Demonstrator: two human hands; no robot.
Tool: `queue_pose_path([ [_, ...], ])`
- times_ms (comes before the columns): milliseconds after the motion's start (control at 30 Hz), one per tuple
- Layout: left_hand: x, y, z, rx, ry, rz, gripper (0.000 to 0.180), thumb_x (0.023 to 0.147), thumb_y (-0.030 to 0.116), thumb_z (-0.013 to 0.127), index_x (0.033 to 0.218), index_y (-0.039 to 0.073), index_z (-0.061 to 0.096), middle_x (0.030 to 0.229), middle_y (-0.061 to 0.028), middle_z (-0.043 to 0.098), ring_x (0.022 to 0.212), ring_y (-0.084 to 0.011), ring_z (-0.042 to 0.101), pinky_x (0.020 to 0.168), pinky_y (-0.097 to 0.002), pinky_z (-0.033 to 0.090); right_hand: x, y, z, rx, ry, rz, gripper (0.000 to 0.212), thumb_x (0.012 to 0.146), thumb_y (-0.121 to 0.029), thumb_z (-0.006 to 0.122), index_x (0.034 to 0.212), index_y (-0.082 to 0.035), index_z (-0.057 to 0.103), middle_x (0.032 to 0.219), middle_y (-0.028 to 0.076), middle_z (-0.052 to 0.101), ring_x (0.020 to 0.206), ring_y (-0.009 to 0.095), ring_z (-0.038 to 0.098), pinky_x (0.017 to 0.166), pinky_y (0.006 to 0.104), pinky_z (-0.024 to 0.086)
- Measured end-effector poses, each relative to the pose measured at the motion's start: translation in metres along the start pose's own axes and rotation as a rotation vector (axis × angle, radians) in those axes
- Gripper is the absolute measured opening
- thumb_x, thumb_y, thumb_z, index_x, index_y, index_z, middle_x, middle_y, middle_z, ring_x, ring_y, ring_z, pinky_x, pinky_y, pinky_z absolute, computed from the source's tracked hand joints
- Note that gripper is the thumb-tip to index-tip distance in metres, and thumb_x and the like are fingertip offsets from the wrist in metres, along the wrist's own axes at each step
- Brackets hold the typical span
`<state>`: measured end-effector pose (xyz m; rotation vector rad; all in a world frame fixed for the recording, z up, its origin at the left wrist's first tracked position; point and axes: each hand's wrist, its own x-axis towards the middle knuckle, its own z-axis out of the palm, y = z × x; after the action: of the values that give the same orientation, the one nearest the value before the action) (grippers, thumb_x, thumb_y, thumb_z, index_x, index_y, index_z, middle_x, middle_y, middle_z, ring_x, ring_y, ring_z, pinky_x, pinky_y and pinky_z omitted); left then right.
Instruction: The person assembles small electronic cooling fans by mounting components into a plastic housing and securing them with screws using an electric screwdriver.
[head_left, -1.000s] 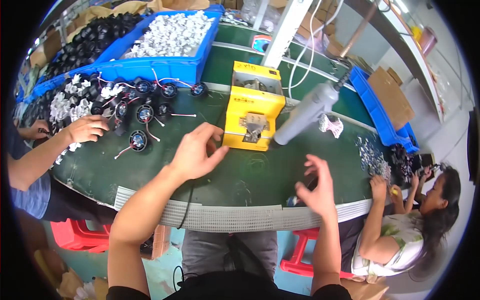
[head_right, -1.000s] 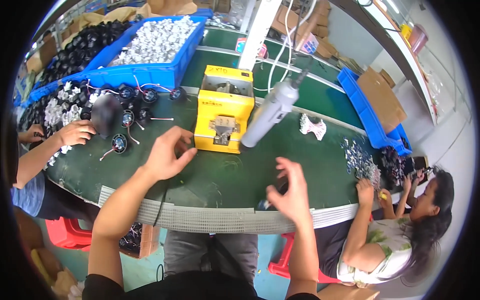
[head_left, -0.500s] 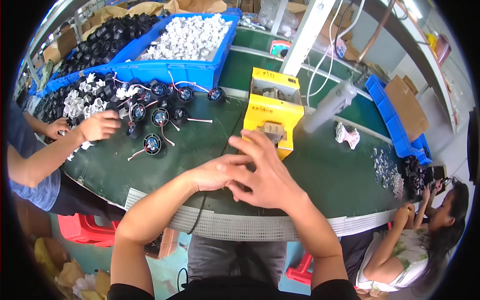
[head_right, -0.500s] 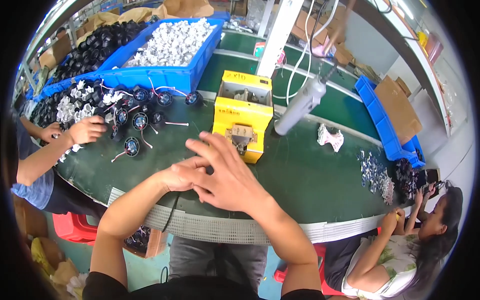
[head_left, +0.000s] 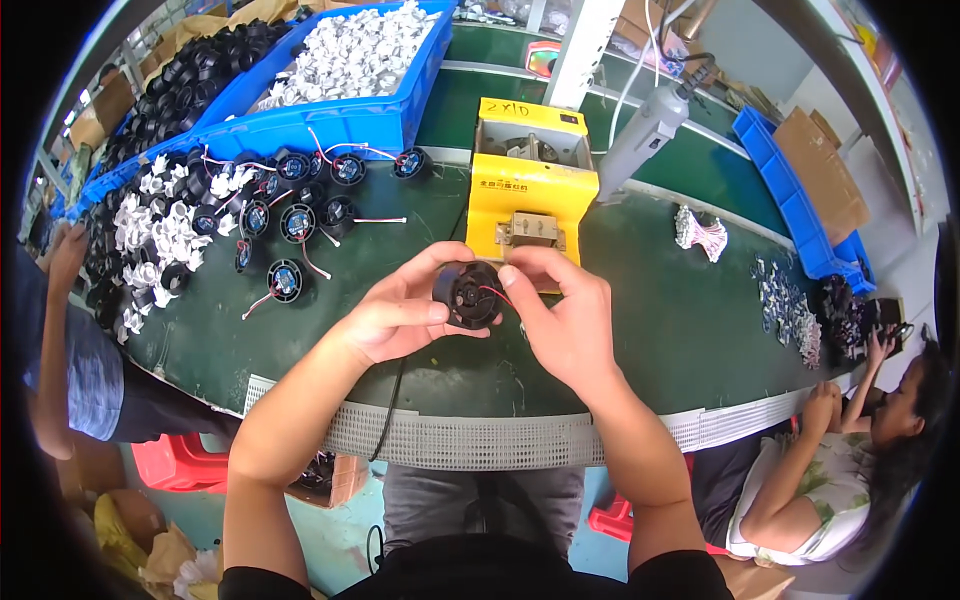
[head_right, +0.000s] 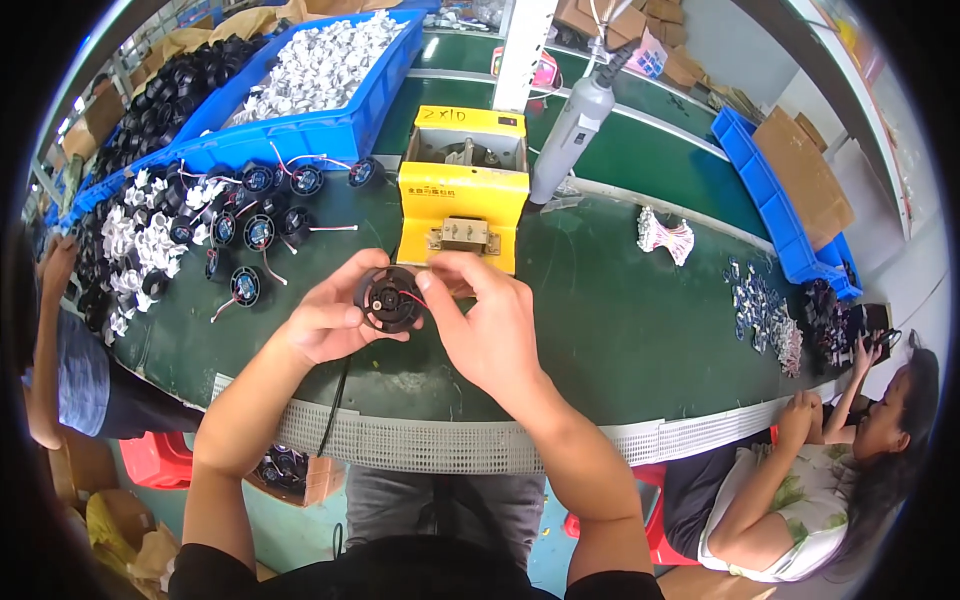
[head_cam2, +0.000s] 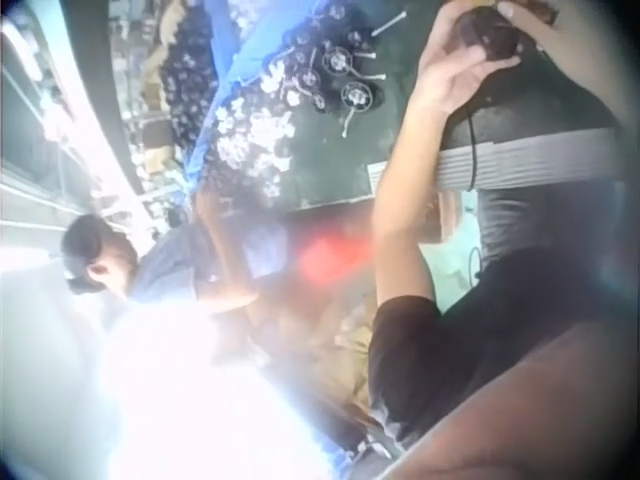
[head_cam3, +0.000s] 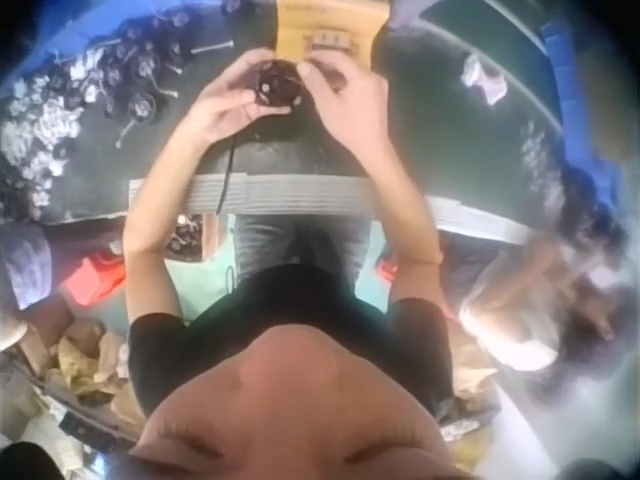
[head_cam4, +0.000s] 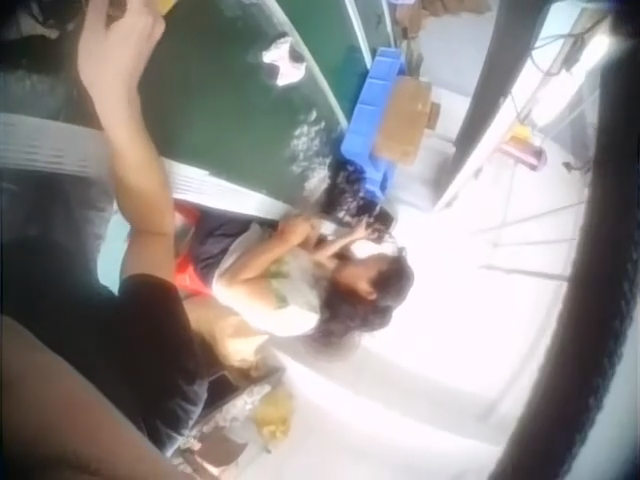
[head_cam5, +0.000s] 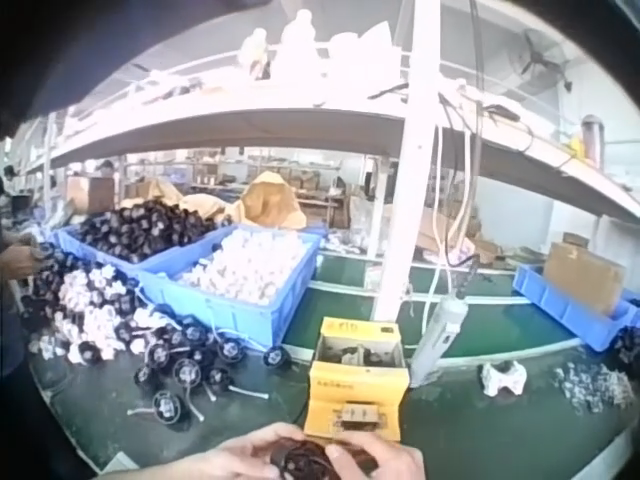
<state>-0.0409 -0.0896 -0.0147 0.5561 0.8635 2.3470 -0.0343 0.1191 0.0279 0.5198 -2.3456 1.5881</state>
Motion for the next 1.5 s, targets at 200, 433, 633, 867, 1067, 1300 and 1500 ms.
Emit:
queue_pose_path([
  [200, 0.001, 0.000, 0.001, 0.026, 0.040, 0.048, 0.058, 0.084, 0.001, 0.063, 0.136, 0.012, 0.039, 0.137, -0.0164, 0.048, 0.123, -0.0331, 0.053, 0.103, -0.0521, 0.045, 0.001, 0.006, 0.003, 0.188, -0.030, 0.126, 0.021, 0.085, -0.008, 0.071, 0.102, 0.002, 0.065, 0.085, 0.013, 0.072, 0.076, 0.018, 0.071, 0.070, 0.0302, 0.056],
  [433, 0.002, -0.001, 0.005, 0.177, 0.047, 0.089, 0.052, 0.089, 0.004, 0.061, 0.136, 0.012, 0.039, 0.138, -0.0131, 0.046, 0.126, -0.0280, 0.050, 0.103, -0.0542, 0.045, 0.002, 0.011, 0.004, 0.408, 0.037, 0.161, 0.029, 0.085, -0.004, 0.071, 0.112, 0.001, 0.061, 0.085, 0.008, 0.072, 0.075, 0.011, 0.066, 0.066, 0.0260, 0.054],
  [633, 0.006, 0.003, 0.004, -0.009, 0.135, 0.081, 0.032, 0.103, 0.027, 0.043, 0.130, 0.009, 0.043, 0.130, -0.0130, 0.053, 0.119, -0.0263, 0.057, 0.099, -0.0536, 0.049, -0.001, 0.006, 0.001, 0.284, -0.036, -0.118, 0.008, 0.079, -0.002, 0.075, 0.080, 0.001, 0.068, 0.076, 0.006, 0.068, 0.069, 0.010, 0.064, 0.063, 0.0264, 0.051],
  [867, 0.003, -0.002, 0.011, 0.191, 0.220, 0.096, 0.030, 0.102, 0.022, 0.044, 0.126, 0.004, 0.045, 0.127, -0.0165, 0.055, 0.114, -0.0271, 0.060, 0.093, -0.0486, 0.054, 0.001, 0.007, 0.002, -0.124, -0.075, -0.371, 0.017, 0.070, -0.003, 0.074, 0.068, -0.004, 0.056, 0.065, 0.007, 0.057, 0.061, 0.022, 0.056, 0.057, 0.0341, 0.046],
  [1067, 0.005, -0.007, 0.025, 0.261, 0.256, 0.035, 0.036, 0.099, 0.014, 0.050, 0.133, 0.001, 0.048, 0.126, -0.0145, 0.056, 0.113, -0.0240, 0.061, 0.091, -0.0458, 0.056, -0.003, 0.012, 0.003, -0.392, 0.020, -0.503, 0.012, 0.074, -0.009, 0.072, 0.075, -0.006, 0.061, 0.074, 0.008, 0.057, 0.068, 0.027, 0.059, 0.057, 0.0374, 0.051],
  [1300, -0.001, 0.004, 0.023, -0.090, 0.309, 0.094, 0.028, 0.097, 0.016, 0.053, 0.122, 0.002, 0.058, 0.121, -0.0146, 0.062, 0.113, -0.0304, 0.061, 0.099, -0.0614, 0.046, 0.007, -0.003, -0.018, -0.093, -0.104, -0.353, 0.036, 0.074, 0.002, 0.073, 0.108, -0.009, 0.064, 0.102, 0.009, 0.055, 0.077, 0.026, 0.065, 0.066, 0.0363, 0.055],
  [1500, 0.000, 0.001, 0.026, -0.122, 0.376, 0.149, 0.024, 0.098, 0.020, 0.053, 0.118, 0.010, 0.059, 0.123, -0.0102, 0.061, 0.115, -0.0287, 0.060, 0.101, -0.0603, 0.045, 0.014, 0.018, -0.016, -0.359, 0.079, -0.693, 0.028, 0.073, 0.001, 0.073, 0.099, -0.007, 0.068, 0.103, 0.008, 0.058, 0.080, 0.024, 0.065, 0.065, 0.0353, 0.055],
])
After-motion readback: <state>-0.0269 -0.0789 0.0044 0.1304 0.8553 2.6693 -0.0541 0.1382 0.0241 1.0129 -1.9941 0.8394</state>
